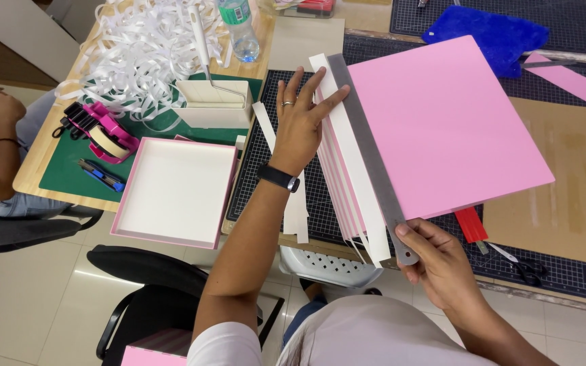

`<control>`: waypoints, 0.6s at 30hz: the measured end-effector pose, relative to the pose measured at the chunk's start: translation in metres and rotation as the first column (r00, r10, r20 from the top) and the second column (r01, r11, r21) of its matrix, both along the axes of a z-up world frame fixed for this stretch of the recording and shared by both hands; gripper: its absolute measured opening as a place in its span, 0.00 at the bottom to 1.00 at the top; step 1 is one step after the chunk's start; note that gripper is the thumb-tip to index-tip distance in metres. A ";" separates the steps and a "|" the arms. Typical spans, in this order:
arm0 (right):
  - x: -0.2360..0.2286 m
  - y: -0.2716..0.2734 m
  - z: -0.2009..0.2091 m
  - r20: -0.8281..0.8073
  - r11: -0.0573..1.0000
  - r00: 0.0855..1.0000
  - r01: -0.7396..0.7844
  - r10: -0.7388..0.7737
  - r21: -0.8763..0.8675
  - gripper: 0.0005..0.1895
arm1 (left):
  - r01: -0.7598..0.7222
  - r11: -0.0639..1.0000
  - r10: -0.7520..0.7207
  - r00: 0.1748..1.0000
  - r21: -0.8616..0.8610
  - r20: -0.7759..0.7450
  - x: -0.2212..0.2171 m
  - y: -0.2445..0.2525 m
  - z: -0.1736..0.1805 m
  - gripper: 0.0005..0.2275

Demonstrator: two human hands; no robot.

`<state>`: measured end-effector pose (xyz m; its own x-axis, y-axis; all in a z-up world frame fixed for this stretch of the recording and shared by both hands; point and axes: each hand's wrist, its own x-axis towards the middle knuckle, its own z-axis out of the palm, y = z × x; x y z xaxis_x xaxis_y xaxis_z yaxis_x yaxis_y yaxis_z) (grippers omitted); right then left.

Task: The person applies white adhesive strips to a pink box, smoothing them down with a red squeegee and using a roller to apply glue to the back of the strips.

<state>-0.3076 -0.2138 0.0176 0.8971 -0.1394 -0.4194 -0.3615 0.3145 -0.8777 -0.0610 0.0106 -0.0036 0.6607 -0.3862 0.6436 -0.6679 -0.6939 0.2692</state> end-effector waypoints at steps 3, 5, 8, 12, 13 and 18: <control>0.000 0.004 0.007 -0.022 1.000 1.000 0.018 -0.019 -0.020 0.05 | 0.003 1.000 -0.003 1.000 0.009 -0.019 0.000 0.001 0.000 0.38; 0.000 0.003 0.003 -0.015 1.000 1.000 0.013 -0.014 -0.018 0.06 | 0.001 1.000 0.000 1.000 0.008 -0.016 0.000 0.001 0.000 0.38; 0.000 0.001 -0.002 0.000 1.000 1.000 0.010 -0.010 -0.004 0.06 | -0.007 1.000 0.007 1.000 0.006 -0.010 -0.001 0.001 0.001 0.37; -0.001 0.000 -0.002 0.002 1.000 1.000 -0.010 0.010 -0.008 0.06 | -0.015 1.000 0.015 1.000 0.002 -0.001 0.001 0.000 0.000 0.36; -0.001 0.000 -0.003 0.001 1.000 1.000 -0.009 0.009 -0.008 0.06 | -0.014 1.000 0.014 1.000 0.002 -0.002 0.001 0.000 0.000 0.36; -0.001 0.000 -0.007 0.046 1.000 0.999 -0.024 0.023 0.017 0.05 | -0.019 1.000 0.019 1.000 0.016 -0.010 0.003 0.000 -0.001 0.39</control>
<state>-0.3083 -0.2140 0.0104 0.9184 -0.1109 -0.3797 -0.3283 0.3216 -0.8881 -0.0584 0.0107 -0.0042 0.6748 -0.3834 0.6306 -0.6516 -0.7107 0.2652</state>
